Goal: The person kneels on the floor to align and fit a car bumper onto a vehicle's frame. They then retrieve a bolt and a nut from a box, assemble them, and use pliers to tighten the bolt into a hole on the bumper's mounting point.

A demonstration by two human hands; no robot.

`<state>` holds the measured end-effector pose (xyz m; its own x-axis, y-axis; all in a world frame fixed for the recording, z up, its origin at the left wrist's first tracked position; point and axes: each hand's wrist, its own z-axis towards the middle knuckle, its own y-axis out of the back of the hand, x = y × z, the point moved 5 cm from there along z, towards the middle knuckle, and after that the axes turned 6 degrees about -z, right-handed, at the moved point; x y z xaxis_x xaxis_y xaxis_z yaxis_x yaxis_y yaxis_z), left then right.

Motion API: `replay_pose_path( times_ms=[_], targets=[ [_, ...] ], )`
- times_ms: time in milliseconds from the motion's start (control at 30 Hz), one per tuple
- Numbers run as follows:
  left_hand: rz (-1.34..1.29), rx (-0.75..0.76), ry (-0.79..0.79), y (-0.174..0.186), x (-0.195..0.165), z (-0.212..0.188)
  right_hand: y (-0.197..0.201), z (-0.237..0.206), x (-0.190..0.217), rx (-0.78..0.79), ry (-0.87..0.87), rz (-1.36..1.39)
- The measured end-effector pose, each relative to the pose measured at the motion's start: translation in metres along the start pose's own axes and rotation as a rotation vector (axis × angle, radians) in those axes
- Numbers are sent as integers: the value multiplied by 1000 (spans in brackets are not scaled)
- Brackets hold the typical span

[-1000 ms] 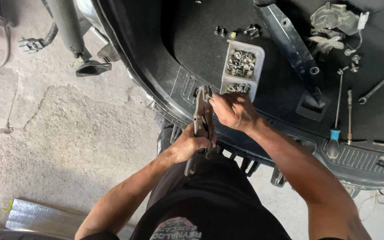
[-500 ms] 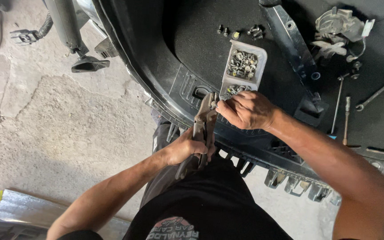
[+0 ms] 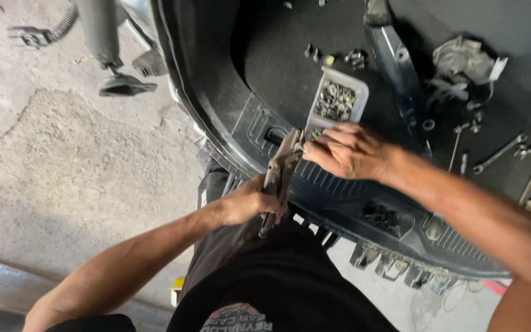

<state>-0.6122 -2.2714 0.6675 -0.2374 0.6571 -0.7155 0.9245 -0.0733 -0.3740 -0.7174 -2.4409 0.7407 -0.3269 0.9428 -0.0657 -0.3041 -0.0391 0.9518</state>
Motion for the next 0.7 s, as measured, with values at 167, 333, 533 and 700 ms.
replay_pose_path(
  times_ms=[167, 333, 533, 700],
  targets=[
    [-171, -16, -79, -6, 7, 4, -7, 0, 0, -32, -550, 480],
    [-259, -81, -95, -5, 6, 9, 11, 1, 11, -56, -760, 556],
    [-108, -256, -276, 6, -10, 9, 6, 11, 21, -236, -1120, 1057],
    [-52, -325, -364, 8, -14, 6, -22, 13, 45, -377, -1431, 1436]
  ],
)
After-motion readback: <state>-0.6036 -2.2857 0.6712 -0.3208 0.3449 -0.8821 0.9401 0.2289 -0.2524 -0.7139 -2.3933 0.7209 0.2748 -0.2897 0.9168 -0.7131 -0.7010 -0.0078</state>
